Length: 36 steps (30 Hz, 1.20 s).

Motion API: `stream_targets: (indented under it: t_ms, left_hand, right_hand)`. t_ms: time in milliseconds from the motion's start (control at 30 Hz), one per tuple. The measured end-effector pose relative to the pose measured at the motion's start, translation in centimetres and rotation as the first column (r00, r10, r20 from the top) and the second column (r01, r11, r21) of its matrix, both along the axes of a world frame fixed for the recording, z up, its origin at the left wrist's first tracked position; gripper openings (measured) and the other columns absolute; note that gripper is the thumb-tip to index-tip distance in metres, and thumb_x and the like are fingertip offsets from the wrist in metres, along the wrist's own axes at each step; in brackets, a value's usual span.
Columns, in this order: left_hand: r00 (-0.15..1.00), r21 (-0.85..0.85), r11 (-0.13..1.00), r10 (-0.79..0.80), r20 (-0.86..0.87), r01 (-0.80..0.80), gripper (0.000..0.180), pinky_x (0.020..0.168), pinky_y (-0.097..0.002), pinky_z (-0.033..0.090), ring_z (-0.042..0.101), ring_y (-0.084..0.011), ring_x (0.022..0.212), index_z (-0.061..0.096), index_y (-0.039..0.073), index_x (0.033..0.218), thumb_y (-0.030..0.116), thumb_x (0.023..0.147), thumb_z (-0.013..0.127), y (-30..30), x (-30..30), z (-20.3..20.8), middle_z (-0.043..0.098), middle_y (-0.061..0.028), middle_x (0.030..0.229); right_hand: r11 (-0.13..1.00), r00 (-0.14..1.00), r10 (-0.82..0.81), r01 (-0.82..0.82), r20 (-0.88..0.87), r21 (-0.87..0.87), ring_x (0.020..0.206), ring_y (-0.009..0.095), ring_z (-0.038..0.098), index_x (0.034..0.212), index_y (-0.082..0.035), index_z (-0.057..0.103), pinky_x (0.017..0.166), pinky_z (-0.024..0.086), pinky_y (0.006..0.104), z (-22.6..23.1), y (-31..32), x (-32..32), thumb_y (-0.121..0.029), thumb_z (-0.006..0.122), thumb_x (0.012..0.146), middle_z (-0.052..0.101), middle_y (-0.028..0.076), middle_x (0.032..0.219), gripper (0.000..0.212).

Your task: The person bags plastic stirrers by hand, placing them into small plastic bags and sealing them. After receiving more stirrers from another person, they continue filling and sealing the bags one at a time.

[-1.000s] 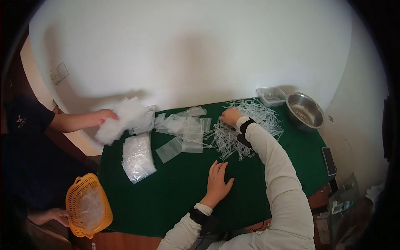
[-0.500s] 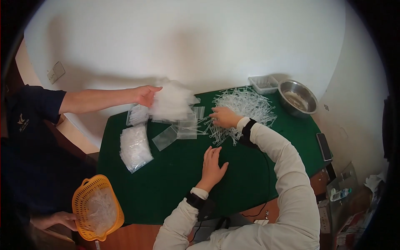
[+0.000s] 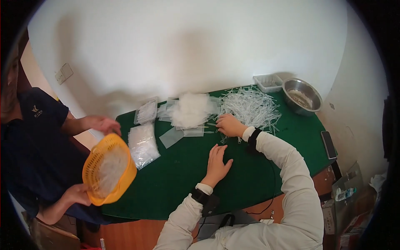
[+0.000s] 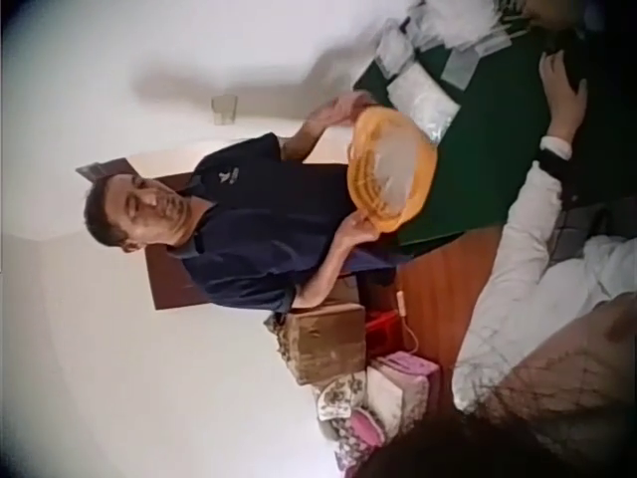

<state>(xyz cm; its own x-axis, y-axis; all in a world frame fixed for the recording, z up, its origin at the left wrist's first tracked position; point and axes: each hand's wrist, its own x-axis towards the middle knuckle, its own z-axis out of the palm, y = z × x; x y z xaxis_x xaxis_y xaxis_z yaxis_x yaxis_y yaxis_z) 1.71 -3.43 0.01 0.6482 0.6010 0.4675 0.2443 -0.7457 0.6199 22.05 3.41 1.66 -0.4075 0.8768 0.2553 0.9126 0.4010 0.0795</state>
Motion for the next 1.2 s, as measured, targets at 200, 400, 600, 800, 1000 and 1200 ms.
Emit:
stream_targets:
  t_ms: [200, 400, 600, 800, 1000, 1200]
  left_hand:
    - [0.999, -0.003, 1.000, 0.018, 0.032, -0.018, 0.050, 0.095, -0.0400, 0.031, 0.036, -0.0337, 0.115, 0.046, 0.003, 0.114, 0.014, 0.069, 0.065, 0.2, -0.2, -0.3, 0.046, -0.0154, 0.113]
    - [0.999, -0.024, 1.000, 0.000, 0.035, 0.001, 0.049, 0.095, -0.0397, 0.032, 0.037, -0.0335, 0.114, 0.046, 0.003, 0.113, 0.013, 0.068, 0.064, 0.0, 0.0, 0.1, 0.047, -0.0150, 0.111]
    - [0.999, -0.015, 1.000, -0.011, 0.041, 0.012, 0.048, 0.094, -0.0395, 0.032, 0.038, -0.0332, 0.114, 0.047, 0.003, 0.112, 0.014, 0.069, 0.065, 0.2, 0.0, 0.0, 0.047, -0.0148, 0.112]
    - [0.998, -0.007, 1.000, 0.002, 0.056, -0.002, 0.047, 0.094, -0.0394, 0.032, 0.039, -0.0332, 0.113, 0.048, 0.003, 0.111, 0.014, 0.069, 0.065, 0.3, -0.4, -0.3, 0.048, -0.0150, 0.112]
    - [0.998, -0.012, 1.000, -0.006, 0.064, 0.006, 0.043, 0.094, -0.0393, 0.033, 0.040, -0.0325, 0.112, 0.050, 0.003, 0.108, 0.014, 0.069, 0.065, 0.3, -0.1, -0.8, 0.049, -0.0155, 0.111]
    - [0.999, -0.031, 1.000, 0.002, 0.052, 0.000, 0.040, 0.094, -0.0390, 0.033, 0.041, -0.0314, 0.112, 0.052, 0.004, 0.105, 0.014, 0.068, 0.066, 0.3, -0.2, -0.7, 0.050, -0.0144, 0.110]
  right_hand:
    - [0.995, 0.968, 0.094, -0.086, -0.233, 0.045, 0.096, 0.026, 0.053, 0.091, -0.004, 0.061, 0.082, 0.042, 0.0357, -0.6, 0.4, -4.6, -0.013, 0.059, 0.070, 0.059, 0.008, 0.099, 0.023]
    - [0.994, 0.992, 0.106, -0.105, -0.062, 0.018, 0.091, 0.026, 0.054, 0.083, -0.005, 0.062, 0.078, 0.044, 0.0355, -0.5, 0.3, -2.4, -0.013, 0.058, 0.068, 0.060, 0.008, 0.094, 0.018]
    - [0.985, 0.986, 0.162, -0.159, -0.049, 0.070, 0.091, 0.026, 0.055, 0.085, -0.004, 0.062, 0.079, 0.044, 0.0357, 0.2, -1.9, 1.3, -0.011, 0.057, 0.068, 0.059, 0.009, 0.091, 0.019]
    - [0.999, 0.976, -0.014, 0.003, -0.215, -0.053, 0.091, 0.027, 0.054, 0.089, -0.004, 0.061, 0.079, 0.044, 0.0363, 1.1, -3.1, -0.9, -0.013, 0.057, 0.069, 0.059, 0.010, 0.090, 0.022]
    - [0.992, 0.964, -0.128, 0.121, -0.233, -0.047, 0.093, 0.029, 0.053, 0.097, -0.004, 0.059, 0.081, 0.042, 0.0379, -0.3, -2.7, -4.2, -0.015, 0.058, 0.069, 0.056, 0.012, 0.100, 0.029]
    - [0.995, 0.950, -0.103, 0.094, -0.296, -0.044, 0.101, 0.031, 0.049, 0.104, -0.002, 0.056, 0.087, 0.040, 0.0369, -0.8, -4.2, -3.6, -0.015, 0.058, 0.072, 0.052, 0.015, 0.109, 0.034]
